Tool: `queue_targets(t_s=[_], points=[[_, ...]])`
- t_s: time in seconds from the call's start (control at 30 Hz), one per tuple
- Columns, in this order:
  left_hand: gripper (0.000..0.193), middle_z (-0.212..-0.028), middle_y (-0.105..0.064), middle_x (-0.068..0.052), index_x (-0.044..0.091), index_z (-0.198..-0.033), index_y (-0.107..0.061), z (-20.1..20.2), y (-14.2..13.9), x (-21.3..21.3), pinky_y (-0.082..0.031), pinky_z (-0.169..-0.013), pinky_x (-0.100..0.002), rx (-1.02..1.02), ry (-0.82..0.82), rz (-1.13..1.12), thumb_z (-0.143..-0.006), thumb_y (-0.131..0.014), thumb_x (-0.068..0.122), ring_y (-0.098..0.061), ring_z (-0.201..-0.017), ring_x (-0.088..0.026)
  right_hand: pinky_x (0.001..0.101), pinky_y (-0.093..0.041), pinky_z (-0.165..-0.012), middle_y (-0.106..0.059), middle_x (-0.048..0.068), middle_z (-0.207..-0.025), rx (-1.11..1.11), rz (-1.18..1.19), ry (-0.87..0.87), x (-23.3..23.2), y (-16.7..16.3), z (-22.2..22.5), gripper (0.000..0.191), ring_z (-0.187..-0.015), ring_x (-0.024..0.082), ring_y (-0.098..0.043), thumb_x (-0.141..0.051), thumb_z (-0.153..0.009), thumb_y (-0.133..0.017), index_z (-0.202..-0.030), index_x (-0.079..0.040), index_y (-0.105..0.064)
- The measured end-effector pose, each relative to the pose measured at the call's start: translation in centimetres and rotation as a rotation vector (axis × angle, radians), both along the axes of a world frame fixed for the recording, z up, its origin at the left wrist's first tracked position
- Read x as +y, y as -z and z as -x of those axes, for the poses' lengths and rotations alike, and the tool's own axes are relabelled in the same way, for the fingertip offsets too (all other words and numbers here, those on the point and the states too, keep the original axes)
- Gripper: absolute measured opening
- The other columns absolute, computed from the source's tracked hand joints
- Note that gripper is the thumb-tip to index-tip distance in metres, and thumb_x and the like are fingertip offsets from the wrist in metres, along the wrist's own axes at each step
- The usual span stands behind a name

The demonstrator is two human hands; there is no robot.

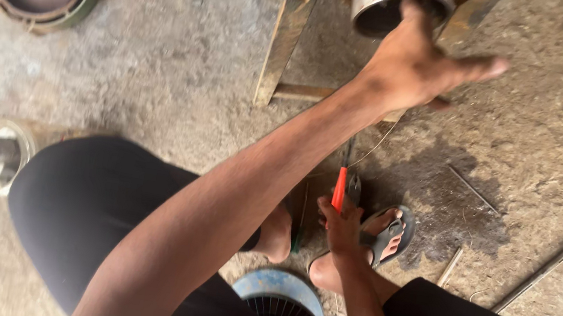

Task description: The person uses pliers and a screwdriver to pull and cut wires from inside a metal cylinder. They repeatedly reach into the cylinder, grip the wires, and extract them, occasionally cutting the wires to free them from the cylinder.

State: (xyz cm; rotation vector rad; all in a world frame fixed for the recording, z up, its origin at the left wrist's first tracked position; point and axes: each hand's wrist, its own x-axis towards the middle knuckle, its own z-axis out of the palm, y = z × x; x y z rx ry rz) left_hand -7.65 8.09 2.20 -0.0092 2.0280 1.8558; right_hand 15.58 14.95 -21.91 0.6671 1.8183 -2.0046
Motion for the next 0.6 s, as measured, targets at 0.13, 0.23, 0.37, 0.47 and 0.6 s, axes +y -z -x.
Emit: queue_targets(t_s=[0.13,0.23,0.37,0.47,0.6], points=[[0.136,-0.128,-0.057,-0.035,-0.014,-0.145,-0.001,0.8,2.1,-1.1,-0.064,-0.077,-0.029,0.343,-0.043,0.129,-0.073,-0.097,0.049,-0.072,-0.098,-0.031,0.0277,-0.037,-0.052,-0.061,0.002,-0.082,0.081,-0.053,0.035,2.1,-2.6,1.3,0.036,-0.063,0.012,-0.049,-0.024,-0.091,-0.076,-0.118,-0.002,-0.068],[0.129,-0.115,-0.065,-0.032,-0.012,-0.148,0.0,0.6,2.4,-1.8,-0.065,-0.07,-0.031,0.375,-0.014,0.14,-0.079,-0.093,0.046,-0.073,-0.085,-0.029,0.0258,-0.044,-0.058,-0.067,-0.001,-0.081,0.165,-0.16,0.021,4.0,-4.5,1.8,0.029,-0.067,0.01,-0.058,-0.025,-0.091,-0.074,-0.111,-0.004,-0.069],[0.117,-0.09,-0.071,-0.021,-0.004,-0.152,0.006,-0.6,1.0,-2.4,-0.064,-0.056,-0.031,0.083,0.034,0.099,-0.081,-0.078,0.036,-0.073,-0.059,-0.021,0.0274,-0.048,-0.059,-0.067,-0.001,-0.078,0.21,-0.259,-0.001,5.4,-4.8,1.6,0.029,-0.066,0.011,-0.058,-0.027,-0.092,-0.075,-0.109,-0.004,-0.072],[0.106,-0.083,-0.071,-0.017,-0.007,-0.147,-0.003,-1.4,-1.3,-2.9,-0.064,-0.057,-0.028,0.117,0.036,0.101,-0.085,-0.078,0.037,-0.073,-0.061,-0.018,0.032,-0.047,-0.055,-0.067,0.008,-0.08,-0.014,-0.038,0.091,4.8,-3.8,0.9,0.037,-0.065,0.017,-0.062,-0.029,-0.09,-0.078,-0.106,0.002,-0.067],[0.108,-0.074,-0.072,-0.007,-0.006,-0.148,-0.004,-3.1,-5.1,-3.5,-0.059,-0.053,-0.023,0.249,0.029,0.172,-0.085,-0.078,0.042,-0.072,-0.052,-0.011,0.0299,-0.049,-0.055,-0.066,0.005,-0.092,-0.276,-0.085,0.078,3.1,-2.3,-0.5,0.047,-0.066,0.016,-0.065,-0.037,-0.086,-0.076,-0.118,-0.006,-0.062]])
